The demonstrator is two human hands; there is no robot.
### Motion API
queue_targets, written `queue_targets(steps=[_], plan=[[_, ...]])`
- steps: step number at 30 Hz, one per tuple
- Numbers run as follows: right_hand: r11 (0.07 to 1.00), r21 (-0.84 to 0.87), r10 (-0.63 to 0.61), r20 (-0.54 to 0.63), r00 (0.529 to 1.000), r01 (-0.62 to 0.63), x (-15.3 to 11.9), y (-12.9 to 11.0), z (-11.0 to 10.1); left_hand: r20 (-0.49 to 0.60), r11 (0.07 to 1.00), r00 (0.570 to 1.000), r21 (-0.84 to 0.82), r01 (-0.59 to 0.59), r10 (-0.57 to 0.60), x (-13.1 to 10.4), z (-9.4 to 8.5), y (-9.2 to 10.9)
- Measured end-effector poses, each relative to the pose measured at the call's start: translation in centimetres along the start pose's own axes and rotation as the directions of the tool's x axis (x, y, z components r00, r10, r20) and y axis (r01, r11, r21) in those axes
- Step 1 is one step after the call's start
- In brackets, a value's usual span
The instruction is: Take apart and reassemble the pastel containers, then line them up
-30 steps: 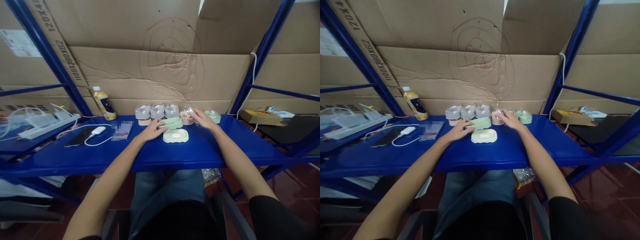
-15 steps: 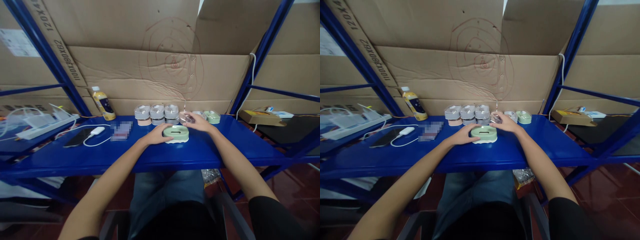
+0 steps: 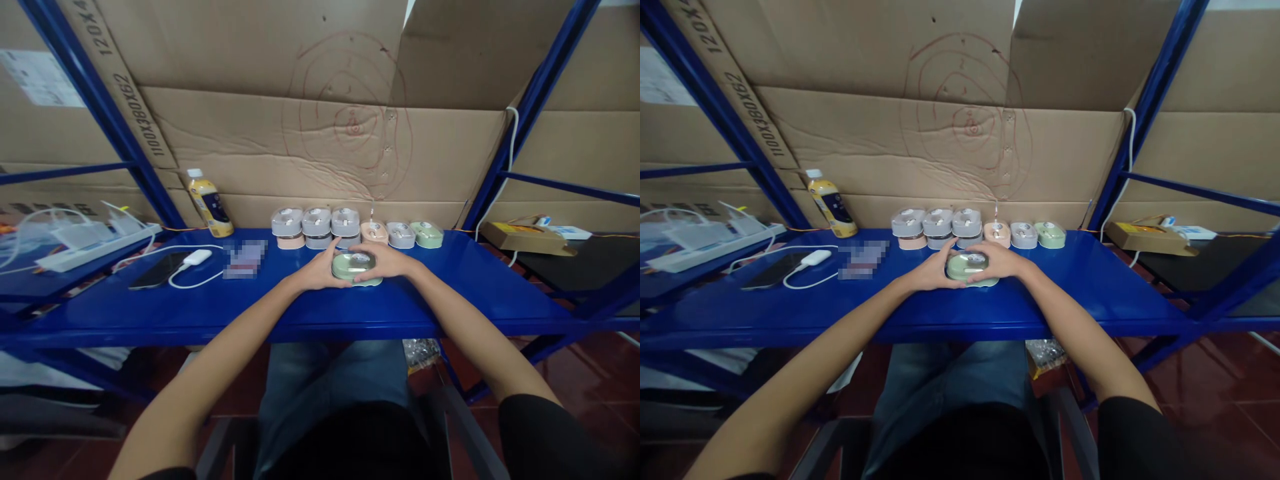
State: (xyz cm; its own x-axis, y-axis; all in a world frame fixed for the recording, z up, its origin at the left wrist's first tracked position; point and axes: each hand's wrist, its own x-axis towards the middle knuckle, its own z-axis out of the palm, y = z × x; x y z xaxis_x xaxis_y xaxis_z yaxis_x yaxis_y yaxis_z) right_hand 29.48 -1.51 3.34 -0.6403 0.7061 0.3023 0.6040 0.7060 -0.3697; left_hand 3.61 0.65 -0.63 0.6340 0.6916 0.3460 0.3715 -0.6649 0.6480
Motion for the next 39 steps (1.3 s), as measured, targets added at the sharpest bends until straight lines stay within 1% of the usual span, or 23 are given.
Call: queue_targets(steps=[6,10,15,17,19,21,23,24,25,26,27,28,29,30,31,32,33,34,35,37,39], plan=[[0.999,-0.029,-0.031,0.01,0.999,0.031,0.0,-0.1,0.3,0.007,1.0,1.0,-0.024,0.02,-0.02,0.1,-0.1,-0.3],[0.999,-0.029,-0.03,0.011,0.999,0.03,-0.1,-0.4,0.2,0.005,0.999,1.0,-0.044,0.007,-0.006,0.0,-0.1,-0.1],[1.0,0.028,-0.012,0.102,0.995,0.009,-0.3,0.5,0.0,0.01,1.0,1.0,-0.015,0.014,-0.014,-0.1,-0.6,0.0],[0.998,0.056,-0.014,0.11,0.994,0.008,-0.3,0.9,0.0,0.006,1.0,1.0,0.01,0.012,-0.012,-0.1,-0.8,-0.1],[0.998,0.06,-0.002,0.075,0.997,-0.002,-0.3,1.0,-0.3,-0.018,1.0,1.0,0.012,-0.004,0.005,0.0,-1.0,-0.3],[0.998,0.056,0.013,0.005,1.0,-0.013,-0.5,1.1,-1.2,-0.087,0.999,0.996,-0.028,-0.037,0.034,0.1,-1.2,-0.7],[0.998,0.057,0.034,-0.125,0.992,-0.027,-0.8,1.6,-3.0,-0.205,0.994,0.977,-0.076,-0.079,0.062,0.3,-1.3,-1.0],[0.997,0.056,0.059,-0.221,0.973,-0.048,-1.1,2.2,-4.1,-0.263,0.992,0.962,-0.085,-0.096,0.07,0.4,-1.4,-1.2],[0.994,0.048,0.104,-0.335,0.936,-0.093,-1.4,3.0,-5.3,-0.311,0.991,0.948,-0.081,-0.104,0.074,0.5,-1.5,-1.3],[0.983,0.024,0.17,-0.462,0.871,-0.18,-1.7,4.0,-6.3,-0.343,0.993,0.936,-0.066,-0.101,0.073,0.6,-1.5,-1.3],[0.953,0.004,0.249,-0.582,0.774,-0.303,-2.0,5.1,-7.3,-0.358,0.995,0.931,-0.045,-0.087,0.066,0.7,-1.5,-1.3],[0.893,0.005,0.334,-0.678,0.654,-0.451,-2.3,6.3,-8.1,-0.356,0.997,0.933,-0.022,-0.068,0.055,0.7,-1.4,-1.3],[0.801,0.032,0.423,-0.737,0.528,-0.598,-2.5,7.5,-8.6,-0.344,0.999,0.938,-0.002,-0.048,0.044,0.7,-1.4,-1.1],[0.686,0.073,0.511,-0.756,0.408,-0.724,-2.8,8.6,-8.9,-0.328,0.999,0.944,0.017,-0.031,0.035,0.7,-1.2,-1.0],[0.569,0.105,0.58,-0.754,0.308,-0.816,-2.9,9.6,-9.0,-0.312,0.999,0.95,0.033,-0.018,0.027,0.7,-1.1,-0.8],[0.465,0.12,0.628,-0.742,0.232,-0.877,-3.1,10.4,-9.0,-0.298,0.999,0.954,0.047,-0.009,0.022,0.6,-1.0,-0.7],[0.385,0.12,0.659,-0.729,0.182,-0.915,-3.2,11.0,-8.8,-0.288,0.998,0.957,0.058,-0.004,0.02,0.6,-0.9,-0.5],[0.334,0.11,0.674,-0.722,0.156,-0.936,-3.3,11.4,-8.6,-0.284,0.998,0.959,0.066,-0.002,0.021,0.6,-0.8,-0.4],[0.307,0.097,0.678,-0.721,0.146,-0.947,-3.4,11.7,-8.4,-0.282,0.997,0.959,0.072,0.0,0.021,0.6,-0.8,-0.4],[0.291,0.074,0.68,-0.717,0.152,-0.954,-3.5,12.1,-8.0,-0.282,0.997,0.959,0.08,0.002,0.02,0.7,-0.8,-0.3],[0.293,0.044,0.692,-0.699,0.18,-0.955,-3.6,12.3,-7.9,-0.282,0.996,0.959,0.087,0.012,0.013,0.6,-0.8,-0.3]])
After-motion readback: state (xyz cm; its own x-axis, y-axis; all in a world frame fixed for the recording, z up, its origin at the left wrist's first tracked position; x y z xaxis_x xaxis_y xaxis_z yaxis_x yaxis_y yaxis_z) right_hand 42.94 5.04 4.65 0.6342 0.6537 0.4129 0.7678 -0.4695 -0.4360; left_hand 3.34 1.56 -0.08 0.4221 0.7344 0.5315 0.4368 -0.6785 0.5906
